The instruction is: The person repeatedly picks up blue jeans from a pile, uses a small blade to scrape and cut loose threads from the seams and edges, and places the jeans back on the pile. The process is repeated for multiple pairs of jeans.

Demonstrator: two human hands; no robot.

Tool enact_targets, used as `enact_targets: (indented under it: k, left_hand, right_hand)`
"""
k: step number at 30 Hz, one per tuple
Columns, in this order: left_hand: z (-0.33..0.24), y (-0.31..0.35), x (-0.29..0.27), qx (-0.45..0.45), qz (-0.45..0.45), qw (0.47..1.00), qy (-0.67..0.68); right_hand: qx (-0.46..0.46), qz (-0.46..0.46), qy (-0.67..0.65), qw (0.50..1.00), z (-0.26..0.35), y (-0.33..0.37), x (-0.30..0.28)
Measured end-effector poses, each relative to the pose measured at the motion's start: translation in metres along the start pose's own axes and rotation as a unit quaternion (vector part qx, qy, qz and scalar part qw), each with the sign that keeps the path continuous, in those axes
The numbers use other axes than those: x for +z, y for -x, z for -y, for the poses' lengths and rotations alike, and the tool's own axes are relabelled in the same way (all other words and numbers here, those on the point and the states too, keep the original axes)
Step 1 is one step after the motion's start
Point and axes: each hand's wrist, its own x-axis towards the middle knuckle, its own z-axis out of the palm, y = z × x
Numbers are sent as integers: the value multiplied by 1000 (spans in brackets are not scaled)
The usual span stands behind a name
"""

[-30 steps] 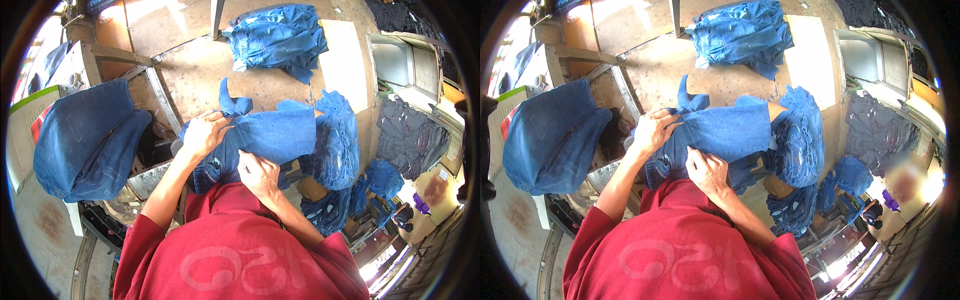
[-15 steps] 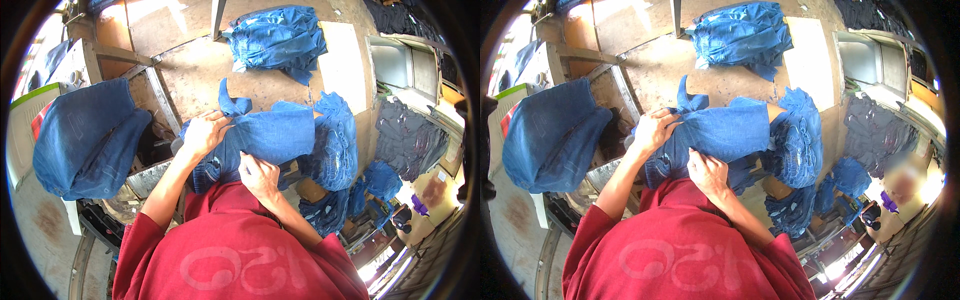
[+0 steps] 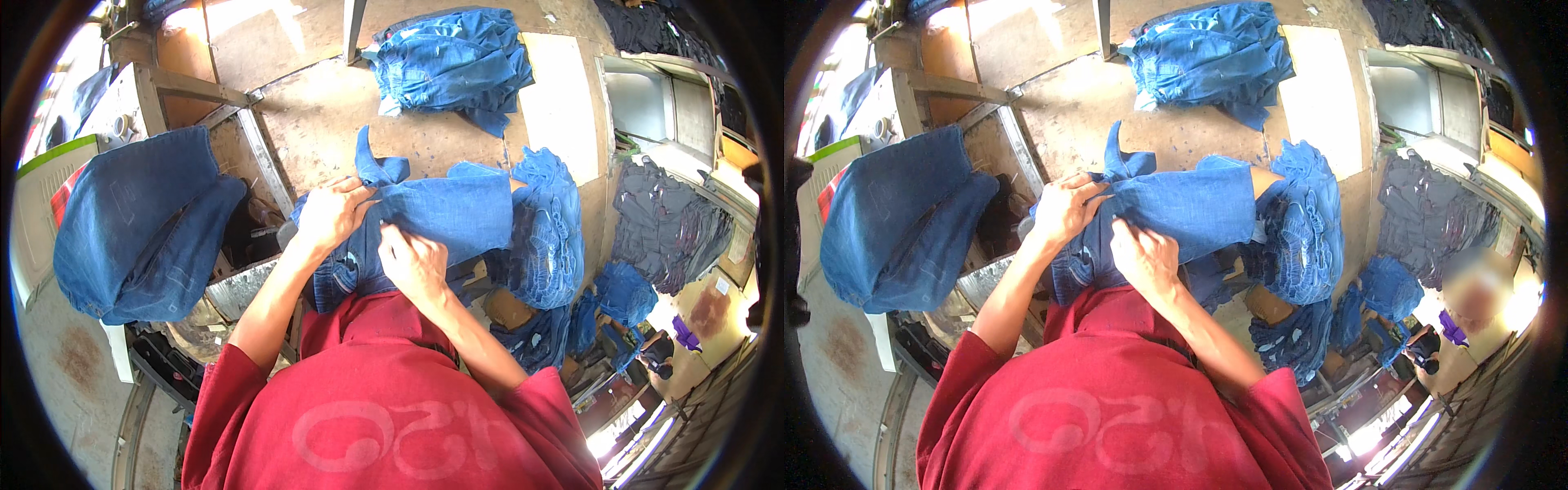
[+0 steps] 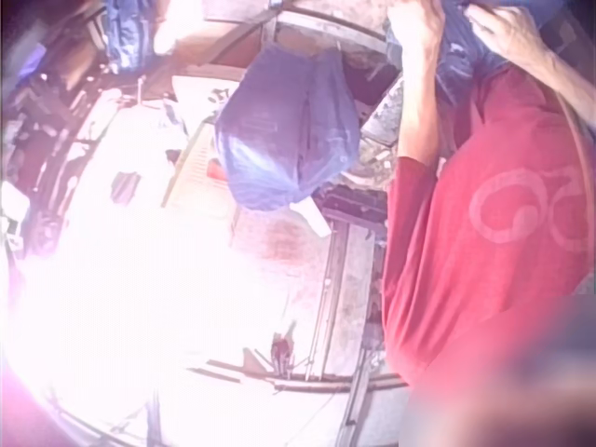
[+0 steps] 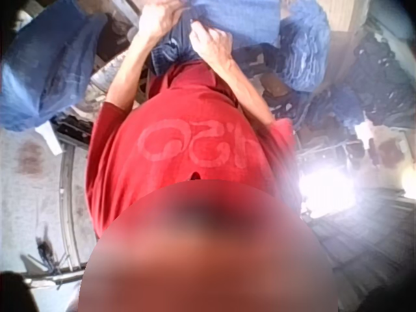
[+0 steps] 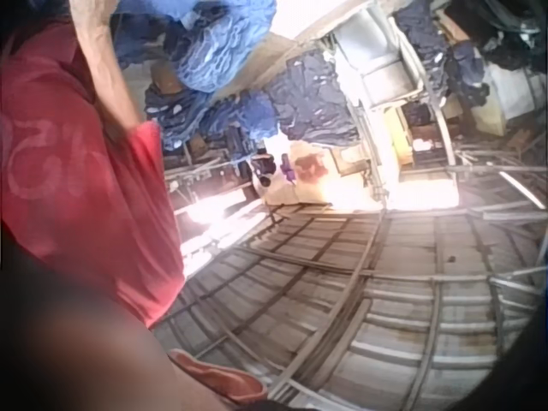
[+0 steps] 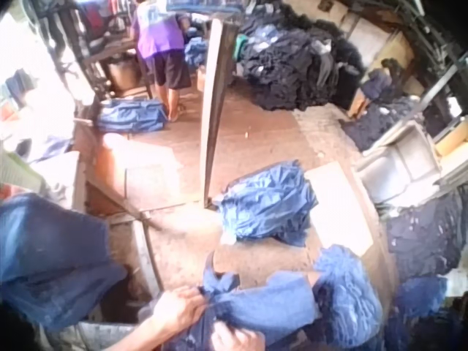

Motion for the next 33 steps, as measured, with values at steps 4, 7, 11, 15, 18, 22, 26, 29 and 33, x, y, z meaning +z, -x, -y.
enact_targets:
  k: [4,7,11,15,18,22,26,29,33]
  left_hand:
    - [0,-3,-1,5,-12,1000,2]
    - [-10,0,-4,-25,-8,1000,-14]
    - [-53,36,-4,36,-40,995,-81]
    - [-85,96,-8,102,78,991,-24]
    - [-77,132,-20,87,137,986,-34]
    - [-63,167,-42,53,166,983,-64]
    - [-74,163,-73,17,248,964,-92]
    - [-83,104,-69,62,261,956,-119]
    - [-62,-27,7,60,22,997,-51]
  right_hand:
    - [-26,-56,-10,998,4,24,-13]
    - [-22,-22,7,999,-5,34,-13]
    - [-125,-111,-97,981,-27,52,-17]
    - [-76,-38,-198,976,-35,78,-24]
    - [-16,40,-269,962,-35,91,-28]
    - [-27,86,-333,938,-38,99,-33]
    - [70,7,-392,917,-49,106,-48]
    - [128,-33,-368,920,-59,105,-59]
    - [107,-95,-332,932,-62,90,-60]
